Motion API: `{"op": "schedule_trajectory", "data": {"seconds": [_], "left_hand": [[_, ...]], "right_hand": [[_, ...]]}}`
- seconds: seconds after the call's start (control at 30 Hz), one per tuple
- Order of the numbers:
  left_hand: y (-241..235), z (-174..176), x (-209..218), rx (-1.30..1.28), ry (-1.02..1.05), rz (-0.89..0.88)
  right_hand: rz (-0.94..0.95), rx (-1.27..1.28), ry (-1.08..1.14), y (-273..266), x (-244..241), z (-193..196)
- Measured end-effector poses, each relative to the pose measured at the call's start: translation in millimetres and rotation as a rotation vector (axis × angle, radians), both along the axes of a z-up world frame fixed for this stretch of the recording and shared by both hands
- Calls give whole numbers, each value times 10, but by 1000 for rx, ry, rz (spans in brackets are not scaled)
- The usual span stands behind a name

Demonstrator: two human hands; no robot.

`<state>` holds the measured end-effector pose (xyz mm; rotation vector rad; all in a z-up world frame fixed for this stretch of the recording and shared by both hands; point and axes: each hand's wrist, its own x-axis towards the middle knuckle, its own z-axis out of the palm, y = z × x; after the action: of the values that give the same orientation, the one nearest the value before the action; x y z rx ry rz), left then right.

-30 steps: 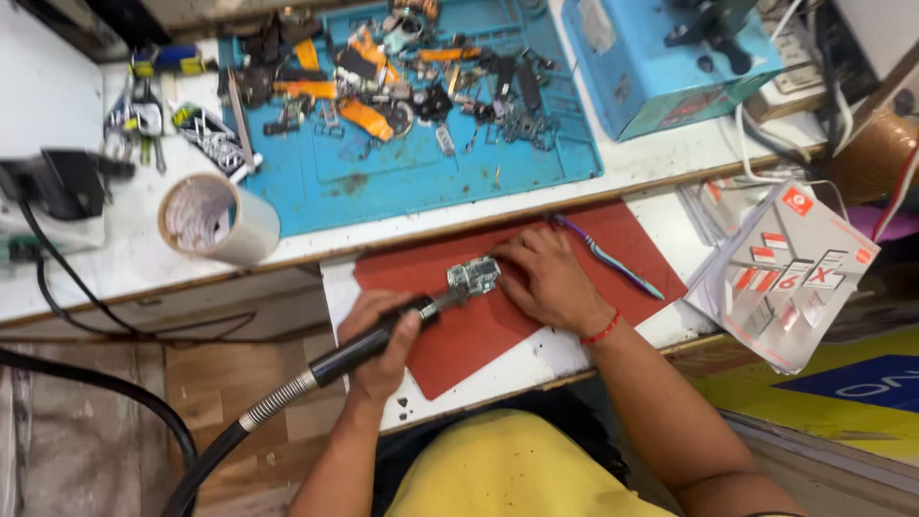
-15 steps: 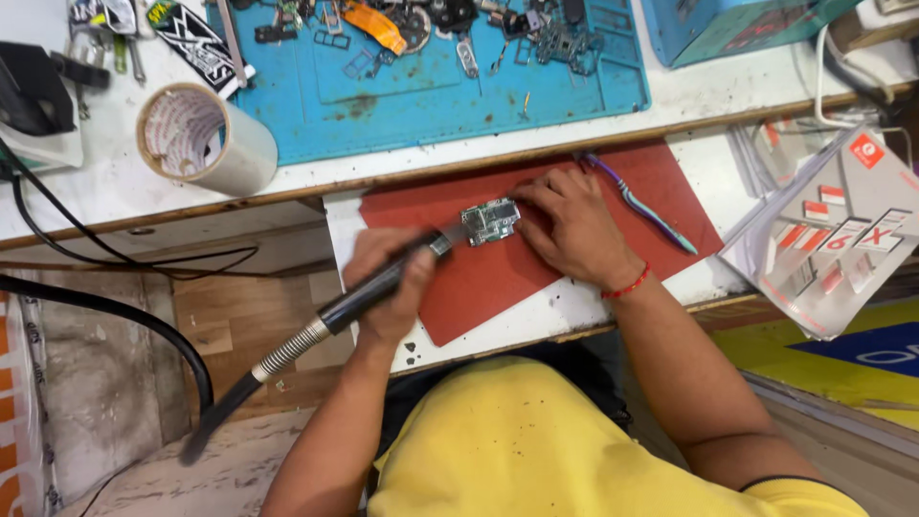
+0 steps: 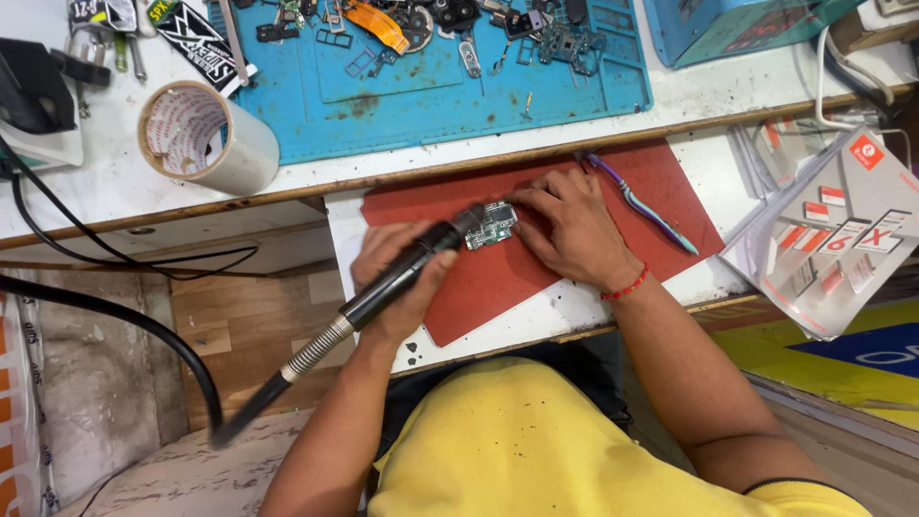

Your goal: The person uses a hot air gun to apply heat to a small electronic circuit board placed on a red mat. They hold the board steady with one hand while directing the hot air nozzle with the other, focusing on specific components. The person occasionally adjusts the board's position to target different areas.

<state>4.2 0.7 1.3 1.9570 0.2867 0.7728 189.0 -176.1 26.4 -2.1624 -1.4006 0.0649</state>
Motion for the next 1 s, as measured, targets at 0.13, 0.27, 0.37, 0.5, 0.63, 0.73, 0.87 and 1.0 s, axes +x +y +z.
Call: {"op": "schedule_trajectory", "data": {"seconds": [0.13,0.27,0.37,0.5,0.63,0.73,0.87,1.0], "left_hand": [[-22,-5,39,-10,-57,-31],[16,12,-5,-65,9,92],[35,-7,-15,58,-56,-107],[-41,-71,18,-111,-60,133],[-18,-146,30,2,-82,20],[28,-112,-30,-81,-58,69],[-18,-38,-33,25,-114,33],[1,-28,8,-78,-62,119]], "right_hand": [[-14,-5,-3,3,-24,69],[4,-16,10,33,-14,67],[-26,-60,4,22,-30,61],[-71,-48,7,-21,-16,-84],[-88,-27,2,-2,-4,-89],[-107,-21,-5,6,-24,-99],[-143,-5,-10,56,-78,161],[-189,3,-51,60,-52,126]]}}
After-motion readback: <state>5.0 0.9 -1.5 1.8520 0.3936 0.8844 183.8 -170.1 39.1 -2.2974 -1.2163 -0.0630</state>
